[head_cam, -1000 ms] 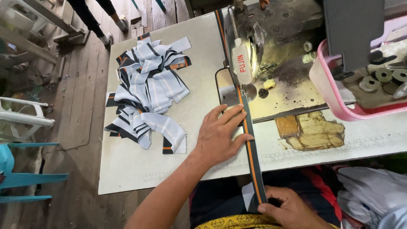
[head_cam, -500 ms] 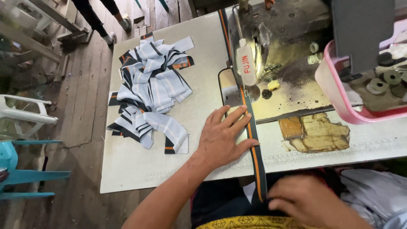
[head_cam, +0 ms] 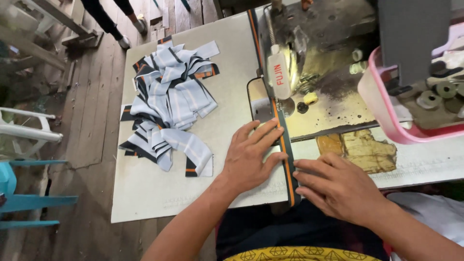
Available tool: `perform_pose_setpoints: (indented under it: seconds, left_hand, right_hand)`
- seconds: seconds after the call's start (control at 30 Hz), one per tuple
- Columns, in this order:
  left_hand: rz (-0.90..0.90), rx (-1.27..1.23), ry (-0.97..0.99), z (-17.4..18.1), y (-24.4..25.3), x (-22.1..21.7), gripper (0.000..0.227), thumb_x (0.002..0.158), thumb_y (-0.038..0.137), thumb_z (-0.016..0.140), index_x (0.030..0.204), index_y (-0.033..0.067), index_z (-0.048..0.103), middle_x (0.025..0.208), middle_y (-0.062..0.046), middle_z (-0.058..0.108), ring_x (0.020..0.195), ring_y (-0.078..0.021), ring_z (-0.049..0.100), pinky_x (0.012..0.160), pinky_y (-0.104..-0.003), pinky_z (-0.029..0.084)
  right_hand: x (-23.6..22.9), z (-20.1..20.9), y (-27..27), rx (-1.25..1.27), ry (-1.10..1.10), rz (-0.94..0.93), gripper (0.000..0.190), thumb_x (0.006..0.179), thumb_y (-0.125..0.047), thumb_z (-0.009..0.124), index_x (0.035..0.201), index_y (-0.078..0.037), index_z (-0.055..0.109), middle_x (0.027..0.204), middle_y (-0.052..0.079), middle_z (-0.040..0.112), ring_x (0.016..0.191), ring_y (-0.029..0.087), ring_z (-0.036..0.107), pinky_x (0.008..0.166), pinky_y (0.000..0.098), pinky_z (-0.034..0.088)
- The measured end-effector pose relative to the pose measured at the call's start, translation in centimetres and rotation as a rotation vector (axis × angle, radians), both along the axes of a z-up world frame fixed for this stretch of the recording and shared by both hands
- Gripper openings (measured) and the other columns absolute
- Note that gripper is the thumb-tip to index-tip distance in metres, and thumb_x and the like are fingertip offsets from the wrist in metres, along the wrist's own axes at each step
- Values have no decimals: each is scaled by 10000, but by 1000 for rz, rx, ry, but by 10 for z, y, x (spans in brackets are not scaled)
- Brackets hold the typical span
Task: Sewing decorative fabric strips onto garment components using an industrial sewing machine.
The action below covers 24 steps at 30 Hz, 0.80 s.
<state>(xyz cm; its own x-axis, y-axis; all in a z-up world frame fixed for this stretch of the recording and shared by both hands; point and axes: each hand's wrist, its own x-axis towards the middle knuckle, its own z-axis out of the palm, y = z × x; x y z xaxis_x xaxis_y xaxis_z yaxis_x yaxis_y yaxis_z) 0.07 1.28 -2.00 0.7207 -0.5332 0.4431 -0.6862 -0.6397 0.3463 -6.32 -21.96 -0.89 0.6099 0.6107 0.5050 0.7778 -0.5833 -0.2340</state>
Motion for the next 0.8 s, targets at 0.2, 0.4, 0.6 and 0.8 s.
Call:
perform_pose_setpoints:
  seconds: [0.2,0.4,0.6,0.8]
  left_hand:
    - [14,87,-21,1,-7,-7,517,934,466,644,1293,94,664,1402,-48,622,1292,-338,520,1061,-485,428]
    - [-11,79,-82,3,-6,-7,457,932,409,675,1249,80,690,1375,-49,638,1251,-365,550,1030,-496,456]
    - [14,92,-61,9,-7,-10,462,926,396,679,1270,89,685,1397,-38,626,1245,-369,534,1025,-501,442]
    - [20,99,-103,6,-5,7,432,921,407,686,1231,106,693,1374,-26,643,1189,-393,548,987,-513,432]
  right_hand:
    - [1,5,0,-6,37,5,250,925,-297,686,1048,-84,730,1210,17,708,757,262,534,674,377,494]
    - [1,-2,-4,-50,97,-10,440,888,-485,711,1110,-106,726,1257,15,701,783,262,556,632,397,511]
    - [4,-3,-2,-44,84,1,462,871,-534,740,1057,-112,726,1222,-3,700,791,260,557,645,411,491]
    - [18,0,-2,-110,119,15,440,903,-502,700,1107,-112,701,1258,15,675,848,278,559,708,442,481]
